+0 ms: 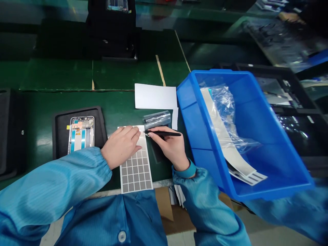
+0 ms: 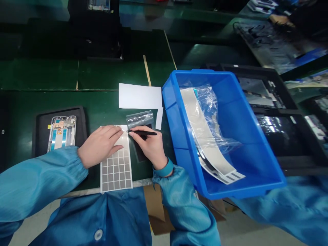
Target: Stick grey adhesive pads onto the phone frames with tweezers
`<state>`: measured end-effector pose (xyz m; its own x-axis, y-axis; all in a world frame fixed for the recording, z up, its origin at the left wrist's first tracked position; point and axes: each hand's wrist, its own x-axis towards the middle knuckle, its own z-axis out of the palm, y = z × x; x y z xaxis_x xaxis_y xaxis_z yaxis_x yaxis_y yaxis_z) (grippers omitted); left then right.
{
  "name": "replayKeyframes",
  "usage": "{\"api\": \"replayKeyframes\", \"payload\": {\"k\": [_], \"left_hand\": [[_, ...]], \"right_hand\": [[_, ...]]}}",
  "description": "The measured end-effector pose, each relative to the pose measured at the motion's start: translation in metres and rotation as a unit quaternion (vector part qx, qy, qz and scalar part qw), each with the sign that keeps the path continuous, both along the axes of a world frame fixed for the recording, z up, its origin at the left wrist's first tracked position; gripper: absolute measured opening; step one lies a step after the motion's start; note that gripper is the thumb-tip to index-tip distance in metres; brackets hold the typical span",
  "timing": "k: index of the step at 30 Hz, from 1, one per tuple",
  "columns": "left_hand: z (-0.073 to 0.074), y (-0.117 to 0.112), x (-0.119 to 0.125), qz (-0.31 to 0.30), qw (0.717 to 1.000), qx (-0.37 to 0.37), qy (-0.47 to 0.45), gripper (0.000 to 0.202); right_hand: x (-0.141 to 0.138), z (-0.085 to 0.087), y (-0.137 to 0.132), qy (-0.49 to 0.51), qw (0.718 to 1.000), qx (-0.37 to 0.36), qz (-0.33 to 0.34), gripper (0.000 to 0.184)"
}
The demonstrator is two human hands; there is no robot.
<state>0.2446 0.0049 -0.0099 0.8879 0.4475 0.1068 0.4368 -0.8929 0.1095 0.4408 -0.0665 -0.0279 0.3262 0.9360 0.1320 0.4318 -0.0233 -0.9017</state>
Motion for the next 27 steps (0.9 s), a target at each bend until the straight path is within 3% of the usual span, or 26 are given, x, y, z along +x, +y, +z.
{"api": "replayKeyframes", "payload": {"k": [19, 23, 27], "left_hand": [[0.002, -0.001, 0.002, 0.02, 0.999, -0.031, -0.008, 0.045], [0.01, 0.004, 0.0, 0.034, 0.993, -0.109, -0.015, 0.048], [0.03, 0.013, -0.011, 0.062, 0.961, -0.243, -0.114, 0.047]], "right_hand": [[0.001, -0.001, -0.003, 0.018, 1.0, 0.017, -0.018, 0.009], [0.0, 0.007, -0.011, 0.036, 0.998, 0.038, -0.033, 0.011], [-0.009, 0.027, -0.018, 0.054, 0.996, 0.06, -0.023, 0.01]]}}
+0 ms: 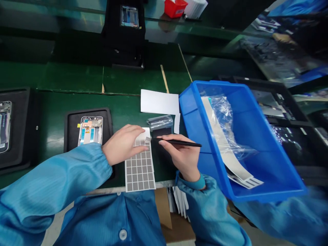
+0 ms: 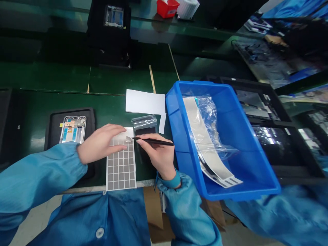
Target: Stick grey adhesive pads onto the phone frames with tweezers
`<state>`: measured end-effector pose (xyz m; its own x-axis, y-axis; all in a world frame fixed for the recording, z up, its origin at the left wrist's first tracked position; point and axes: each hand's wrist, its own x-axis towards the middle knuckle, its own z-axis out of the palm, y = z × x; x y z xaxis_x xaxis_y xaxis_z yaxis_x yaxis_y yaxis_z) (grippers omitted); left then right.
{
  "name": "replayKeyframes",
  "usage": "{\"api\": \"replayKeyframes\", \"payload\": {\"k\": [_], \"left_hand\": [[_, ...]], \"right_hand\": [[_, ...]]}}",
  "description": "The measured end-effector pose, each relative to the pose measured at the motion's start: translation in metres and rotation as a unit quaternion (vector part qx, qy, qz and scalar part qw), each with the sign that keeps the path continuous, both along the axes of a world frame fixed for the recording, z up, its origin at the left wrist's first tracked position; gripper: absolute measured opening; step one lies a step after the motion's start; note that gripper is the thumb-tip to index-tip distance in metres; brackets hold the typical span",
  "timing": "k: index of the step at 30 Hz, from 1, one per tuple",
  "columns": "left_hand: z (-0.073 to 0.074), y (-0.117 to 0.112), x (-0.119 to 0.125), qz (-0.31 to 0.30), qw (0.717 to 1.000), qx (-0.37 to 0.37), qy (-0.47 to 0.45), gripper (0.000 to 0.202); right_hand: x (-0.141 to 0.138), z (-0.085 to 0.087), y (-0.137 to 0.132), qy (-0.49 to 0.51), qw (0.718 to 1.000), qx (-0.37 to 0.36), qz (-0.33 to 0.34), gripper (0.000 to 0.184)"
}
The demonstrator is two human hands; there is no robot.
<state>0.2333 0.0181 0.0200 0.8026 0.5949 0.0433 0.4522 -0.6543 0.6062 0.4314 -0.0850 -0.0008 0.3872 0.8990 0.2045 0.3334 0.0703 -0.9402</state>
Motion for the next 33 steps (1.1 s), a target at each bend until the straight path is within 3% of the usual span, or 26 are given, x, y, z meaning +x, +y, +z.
{"api": "replayKeyframes", "payload": {"k": [5, 11, 18, 20, 22, 24, 27, 33], "left_hand": [[0.026, 0.005, -0.026, 0.014, 0.989, -0.121, -0.08, 0.006], [0.032, 0.0, -0.073, 0.081, 0.981, -0.146, -0.096, 0.008], [0.029, 0.0, -0.112, 0.113, 0.971, -0.171, -0.123, 0.008], [0.027, 0.0, -0.124, 0.125, 0.975, -0.134, -0.123, 0.006], [0.024, -0.004, -0.14, 0.124, 0.988, -0.054, -0.077, 0.019], [0.02, -0.011, -0.154, 0.085, 0.996, 0.035, 0.018, 0.031], [0.009, -0.027, -0.165, 0.019, 0.983, 0.128, 0.126, 0.023], [-0.008, -0.051, -0.15, 0.048, 0.98, 0.178, 0.078, 0.013]], "right_hand": [[-0.028, 0.021, -0.002, 0.026, 0.999, 0.02, 0.043, 0.011], [-0.069, 0.026, 0.009, 0.069, 0.995, 0.009, 0.07, 0.015], [-0.106, 0.026, 0.026, 0.049, 0.992, -0.009, 0.114, 0.014], [-0.113, 0.023, 0.029, 0.052, 0.993, -0.006, 0.109, 0.015], [-0.118, 0.021, 0.032, 0.066, 0.993, -0.006, 0.094, 0.014], [-0.123, 0.02, 0.036, 0.082, 0.993, -0.021, 0.079, 0.01], [-0.134, 0.021, 0.047, 0.09, 0.992, -0.055, 0.07, 0.009], [-0.161, 0.019, 0.075, 0.066, 0.986, -0.126, 0.088, 0.016]]}}
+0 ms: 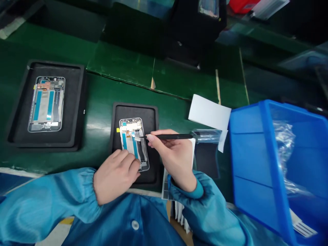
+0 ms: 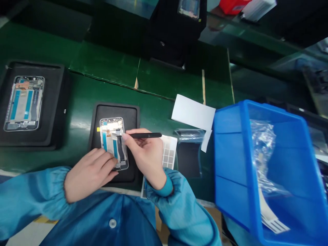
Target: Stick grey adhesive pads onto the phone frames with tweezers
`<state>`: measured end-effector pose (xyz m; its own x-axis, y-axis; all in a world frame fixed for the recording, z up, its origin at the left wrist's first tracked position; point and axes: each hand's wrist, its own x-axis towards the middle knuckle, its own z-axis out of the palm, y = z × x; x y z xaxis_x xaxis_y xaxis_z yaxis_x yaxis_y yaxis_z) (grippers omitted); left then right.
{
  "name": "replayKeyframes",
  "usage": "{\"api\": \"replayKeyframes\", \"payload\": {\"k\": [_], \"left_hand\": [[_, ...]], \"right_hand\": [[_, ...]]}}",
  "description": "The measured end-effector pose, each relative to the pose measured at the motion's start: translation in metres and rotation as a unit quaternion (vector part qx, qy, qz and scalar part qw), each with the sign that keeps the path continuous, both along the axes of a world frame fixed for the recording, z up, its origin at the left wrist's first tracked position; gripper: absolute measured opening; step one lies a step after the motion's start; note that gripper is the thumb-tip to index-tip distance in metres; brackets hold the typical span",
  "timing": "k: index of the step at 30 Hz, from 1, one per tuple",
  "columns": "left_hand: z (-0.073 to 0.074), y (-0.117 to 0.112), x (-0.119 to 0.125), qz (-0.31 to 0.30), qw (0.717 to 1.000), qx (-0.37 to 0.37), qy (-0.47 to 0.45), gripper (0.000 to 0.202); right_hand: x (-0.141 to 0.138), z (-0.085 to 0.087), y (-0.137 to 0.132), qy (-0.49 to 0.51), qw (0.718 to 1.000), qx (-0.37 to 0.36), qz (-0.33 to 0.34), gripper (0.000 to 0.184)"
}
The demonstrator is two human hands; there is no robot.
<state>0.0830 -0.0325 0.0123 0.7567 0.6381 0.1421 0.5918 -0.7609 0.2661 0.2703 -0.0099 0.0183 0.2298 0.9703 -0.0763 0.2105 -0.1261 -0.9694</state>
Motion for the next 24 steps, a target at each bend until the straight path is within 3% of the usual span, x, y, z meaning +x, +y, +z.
{"api": "replayKeyframes", "payload": {"k": [6, 12, 16, 19, 24], "left_hand": [[-0.001, -0.004, -0.002, 0.013, 1.0, -0.019, -0.015, 0.013], [0.002, 0.009, -0.016, 0.055, 0.997, -0.021, -0.044, 0.023], [0.003, 0.023, -0.022, 0.123, 0.99, 0.04, 0.047, 0.042], [0.002, 0.026, -0.021, 0.119, 0.988, 0.042, 0.091, 0.052], [0.002, 0.025, -0.018, 0.109, 0.985, 0.054, 0.12, 0.052]], "right_hand": [[-0.011, -0.008, 0.013, 0.031, 0.997, -0.038, 0.058, 0.017], [-0.014, -0.011, 0.016, -0.003, 0.999, -0.041, 0.027, 0.012], [-0.013, -0.013, 0.015, 0.0, 0.999, -0.036, -0.026, 0.014], [-0.011, -0.014, 0.014, 0.004, 0.998, -0.033, -0.046, 0.015], [-0.01, -0.011, 0.015, 0.013, 0.998, -0.052, -0.037, 0.015]]}}
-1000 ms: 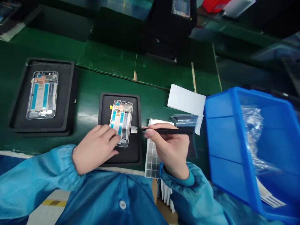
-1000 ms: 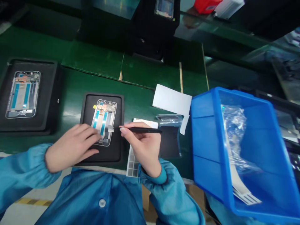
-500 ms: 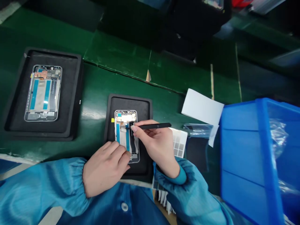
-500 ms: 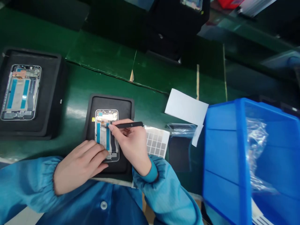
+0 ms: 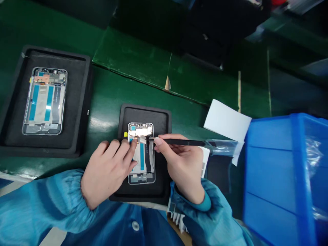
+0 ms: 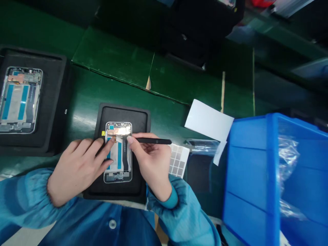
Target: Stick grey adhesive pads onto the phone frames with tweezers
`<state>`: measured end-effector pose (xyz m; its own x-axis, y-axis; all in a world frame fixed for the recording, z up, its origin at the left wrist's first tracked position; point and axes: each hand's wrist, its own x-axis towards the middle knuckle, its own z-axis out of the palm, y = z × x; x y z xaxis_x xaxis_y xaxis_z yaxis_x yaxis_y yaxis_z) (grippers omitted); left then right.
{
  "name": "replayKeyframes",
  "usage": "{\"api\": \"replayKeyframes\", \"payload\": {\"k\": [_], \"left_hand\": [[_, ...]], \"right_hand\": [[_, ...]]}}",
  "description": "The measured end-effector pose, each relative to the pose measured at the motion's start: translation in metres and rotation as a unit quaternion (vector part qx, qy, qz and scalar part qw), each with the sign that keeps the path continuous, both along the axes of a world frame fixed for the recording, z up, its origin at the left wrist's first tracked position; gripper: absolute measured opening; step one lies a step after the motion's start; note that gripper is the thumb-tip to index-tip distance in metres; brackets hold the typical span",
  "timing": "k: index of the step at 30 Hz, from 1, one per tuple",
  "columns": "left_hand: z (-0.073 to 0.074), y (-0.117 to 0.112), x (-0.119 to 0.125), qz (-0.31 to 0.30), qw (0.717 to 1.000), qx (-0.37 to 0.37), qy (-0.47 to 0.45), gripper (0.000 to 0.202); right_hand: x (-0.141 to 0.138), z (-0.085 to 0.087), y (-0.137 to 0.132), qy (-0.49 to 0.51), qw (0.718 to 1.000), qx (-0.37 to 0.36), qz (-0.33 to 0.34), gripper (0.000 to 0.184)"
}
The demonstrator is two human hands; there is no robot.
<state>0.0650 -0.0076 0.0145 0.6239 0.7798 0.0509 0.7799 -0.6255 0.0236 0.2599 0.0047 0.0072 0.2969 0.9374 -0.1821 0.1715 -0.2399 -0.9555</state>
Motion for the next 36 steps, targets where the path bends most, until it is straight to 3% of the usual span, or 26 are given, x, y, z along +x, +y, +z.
{"api": "replayKeyframes", "payload": {"k": [8, 36], "left_hand": [[-0.013, -0.004, -0.013, 0.037, 0.986, 0.035, -0.16, 0.045], [-0.016, -0.004, -0.011, 0.045, 0.987, 0.023, -0.149, 0.04]], "right_hand": [[-0.007, 0.005, 0.003, 0.021, 0.999, -0.025, 0.041, 0.013], [-0.011, 0.001, 0.002, -0.05, 0.997, -0.012, 0.057, 0.007]]}}
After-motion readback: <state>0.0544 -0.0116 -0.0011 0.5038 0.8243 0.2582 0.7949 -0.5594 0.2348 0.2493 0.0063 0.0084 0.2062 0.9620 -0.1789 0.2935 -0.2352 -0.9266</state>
